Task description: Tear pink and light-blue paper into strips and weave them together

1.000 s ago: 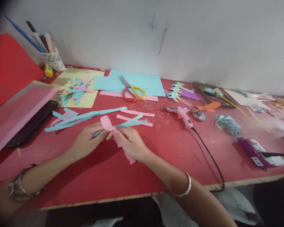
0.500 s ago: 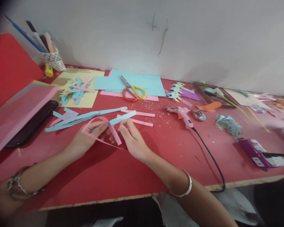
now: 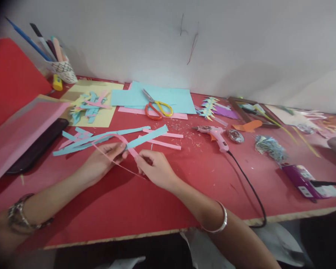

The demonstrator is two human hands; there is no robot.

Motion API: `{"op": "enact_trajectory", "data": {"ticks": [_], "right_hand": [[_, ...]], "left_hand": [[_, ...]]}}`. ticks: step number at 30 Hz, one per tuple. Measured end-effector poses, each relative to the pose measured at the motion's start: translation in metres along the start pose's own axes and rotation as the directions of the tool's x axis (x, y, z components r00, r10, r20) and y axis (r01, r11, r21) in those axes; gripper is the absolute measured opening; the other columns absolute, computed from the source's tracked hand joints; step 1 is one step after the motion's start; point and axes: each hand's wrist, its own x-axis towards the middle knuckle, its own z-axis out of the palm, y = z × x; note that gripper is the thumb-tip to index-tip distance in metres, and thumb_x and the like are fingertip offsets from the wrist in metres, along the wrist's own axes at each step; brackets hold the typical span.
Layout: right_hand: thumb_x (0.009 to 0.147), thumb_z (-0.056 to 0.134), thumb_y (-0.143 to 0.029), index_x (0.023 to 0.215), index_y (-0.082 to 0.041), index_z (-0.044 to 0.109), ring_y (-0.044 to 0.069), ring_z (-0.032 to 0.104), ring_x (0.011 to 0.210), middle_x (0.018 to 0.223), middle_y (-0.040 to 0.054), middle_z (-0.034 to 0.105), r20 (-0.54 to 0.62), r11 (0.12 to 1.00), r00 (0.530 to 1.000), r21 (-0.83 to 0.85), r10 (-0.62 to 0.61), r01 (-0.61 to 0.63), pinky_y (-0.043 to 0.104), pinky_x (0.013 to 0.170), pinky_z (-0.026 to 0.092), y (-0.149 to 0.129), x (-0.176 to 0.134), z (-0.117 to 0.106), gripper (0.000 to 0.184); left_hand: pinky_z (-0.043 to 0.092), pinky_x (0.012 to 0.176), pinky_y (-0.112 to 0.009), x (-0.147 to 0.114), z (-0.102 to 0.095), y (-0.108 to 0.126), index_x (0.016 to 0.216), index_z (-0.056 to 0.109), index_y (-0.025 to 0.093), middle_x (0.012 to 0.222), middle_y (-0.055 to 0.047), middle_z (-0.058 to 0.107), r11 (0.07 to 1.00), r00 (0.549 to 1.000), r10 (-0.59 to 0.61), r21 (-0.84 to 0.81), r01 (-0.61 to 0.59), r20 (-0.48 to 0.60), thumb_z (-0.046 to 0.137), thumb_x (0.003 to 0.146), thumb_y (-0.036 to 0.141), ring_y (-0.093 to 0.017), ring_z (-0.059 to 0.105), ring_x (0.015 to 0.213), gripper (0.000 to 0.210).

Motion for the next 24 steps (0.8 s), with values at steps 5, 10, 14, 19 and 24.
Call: {"op": "enact_trajectory", "data": {"ticks": [5, 10, 14, 19, 24], "right_hand": [[0.079, 0.039, -0.019, 0.052, -0.016, 0.041, 0.002, 0.04, 0.039, 0.046, -0.0059, 0.044, 0.006, 0.998, 1.0, 0.055, 0.002, -0.002, 0.015, 0.039, 0.03, 0.0005, 0.001, 0.0005, 0.027], [0.079, 0.039, -0.022, 0.052, -0.017, 0.04, 0.002, 0.039, 0.039, 0.047, -0.006, 0.044, 0.027, 0.998, 0.999, 0.065, -0.018, 0.017, 0.015, 0.039, 0.03, 0.0016, 0.0006, 0.0015, 0.027], [0.079, 0.039, -0.02, 0.052, -0.016, 0.04, 0.003, 0.039, 0.04, 0.047, -0.0056, 0.045, 0.019, 0.999, 0.999, 0.009, -0.032, 0.032, 0.015, 0.041, 0.031, 0.0006, -0.0003, 0.0006, 0.027], [0.079, 0.039, -0.02, 0.05, -0.016, 0.041, 0.003, 0.039, 0.042, 0.048, -0.0049, 0.045, 0.008, 0.994, 0.997, -0.076, -0.075, 0.076, 0.016, 0.044, 0.032, -0.0009, -0.0001, -0.0007, 0.029], [0.078, 0.038, -0.019, 0.049, -0.017, 0.039, 0.004, 0.039, 0.042, 0.048, -0.0051, 0.044, 0.05, 0.993, 0.995, -0.085, -0.083, 0.087, 0.017, 0.045, 0.032, -0.001, -0.0001, -0.0017, 0.029]], "left_hand": [[0.028, 0.049, -0.02, 0.0007, -0.0002, -0.0002, 0.059, 0.054, 0.016, 0.059, 0.003, 0.047, 0.994, 0.997, -0.024, -0.102, 0.032, 0.072, 0.058, 0.069, 0.04, -0.006, 0.035, 0.049, 0.026], [0.029, 0.047, -0.02, 0.0008, 0.0018, 0.0, 0.06, 0.053, 0.016, 0.058, 0.004, 0.044, 0.983, 0.993, -0.062, -0.167, 0.077, 0.097, 0.062, 0.066, 0.037, -0.006, 0.035, 0.05, 0.024], [0.029, 0.046, -0.019, 0.0009, 0.0027, 0.0026, 0.057, 0.05, 0.016, 0.055, 0.005, 0.041, 0.967, 0.995, -0.069, -0.239, 0.084, 0.071, 0.064, 0.065, 0.036, -0.005, 0.032, 0.048, 0.026], [0.032, 0.048, -0.018, 0.0025, 0.001, 0.0047, 0.059, 0.05, 0.015, 0.057, 0.006, 0.04, 0.946, 0.997, -0.024, -0.321, 0.047, 0.077, 0.06, 0.07, 0.032, -0.003, 0.03, 0.046, 0.024], [0.033, 0.047, -0.018, 0.0037, 0.0003, 0.0068, 0.06, 0.051, 0.015, 0.053, 0.006, 0.038, 0.934, 0.999, -0.045, -0.356, 0.041, -0.002, 0.062, 0.068, 0.031, -0.003, 0.029, 0.044, 0.021]]}}
